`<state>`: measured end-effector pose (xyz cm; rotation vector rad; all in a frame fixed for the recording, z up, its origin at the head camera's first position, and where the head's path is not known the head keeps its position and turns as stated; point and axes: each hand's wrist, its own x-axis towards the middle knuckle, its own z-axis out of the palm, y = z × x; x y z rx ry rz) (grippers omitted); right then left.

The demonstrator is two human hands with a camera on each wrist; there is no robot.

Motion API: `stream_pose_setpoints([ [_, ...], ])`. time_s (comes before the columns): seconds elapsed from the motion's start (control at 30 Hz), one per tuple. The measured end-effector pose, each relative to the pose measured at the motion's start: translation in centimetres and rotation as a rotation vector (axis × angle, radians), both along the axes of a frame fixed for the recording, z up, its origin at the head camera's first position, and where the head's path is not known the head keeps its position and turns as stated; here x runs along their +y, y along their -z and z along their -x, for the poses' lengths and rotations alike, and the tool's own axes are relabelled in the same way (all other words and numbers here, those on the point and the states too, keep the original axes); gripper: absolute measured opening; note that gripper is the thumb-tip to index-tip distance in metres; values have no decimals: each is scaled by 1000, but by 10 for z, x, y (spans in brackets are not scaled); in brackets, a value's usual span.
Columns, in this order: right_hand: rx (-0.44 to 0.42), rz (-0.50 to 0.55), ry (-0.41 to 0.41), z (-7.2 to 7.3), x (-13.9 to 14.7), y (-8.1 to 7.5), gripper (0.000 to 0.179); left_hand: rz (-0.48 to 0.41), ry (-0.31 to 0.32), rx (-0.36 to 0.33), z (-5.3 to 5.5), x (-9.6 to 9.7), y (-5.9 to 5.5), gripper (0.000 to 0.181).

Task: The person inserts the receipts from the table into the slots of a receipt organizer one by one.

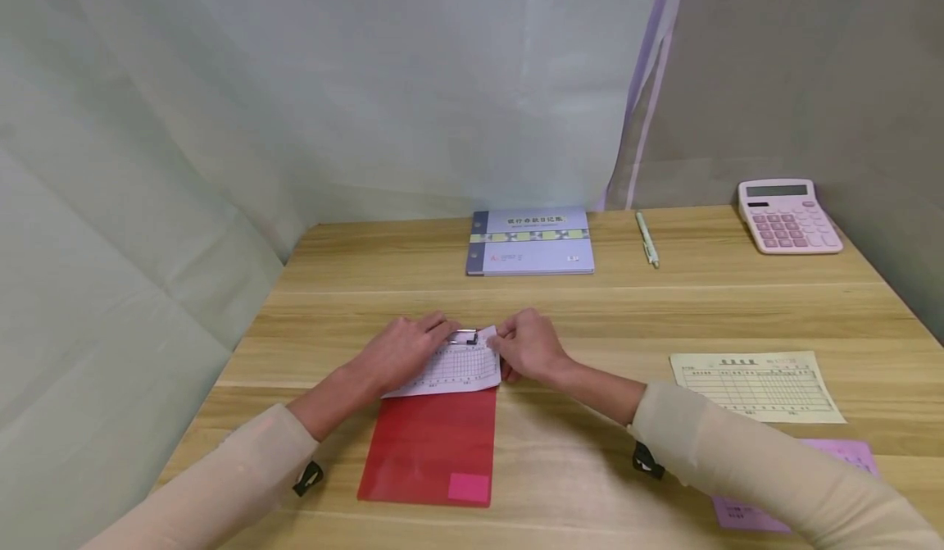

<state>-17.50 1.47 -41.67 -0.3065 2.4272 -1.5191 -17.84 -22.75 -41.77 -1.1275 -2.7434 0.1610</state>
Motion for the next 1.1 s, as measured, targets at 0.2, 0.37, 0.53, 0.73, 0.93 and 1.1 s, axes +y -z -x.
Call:
stream_pose_setpoints([
  [0.2,-20,-11,1,0,0,-1,14,2,1,10,0,0,1,46],
  [0.37,-76,-38,-5,3,0,-4,15,-14,-32,-18,-1,1,1,43],
  [0.53,-107,-50,-13,4,0,-6,17,-82,-64,-50,-1,2,-2,36],
  [0.73,-129,-27,7,4,0,-7,18,-116,-65,-71,1,2,-3,32],
  [0.93,-160,-2,30,3,-2,-7,17,-113,-70,-75,1,1,-3,33],
  [1.1,-166,33,38,3,-1,-6,15,-76,-62,-66,1,1,-3,36],
])
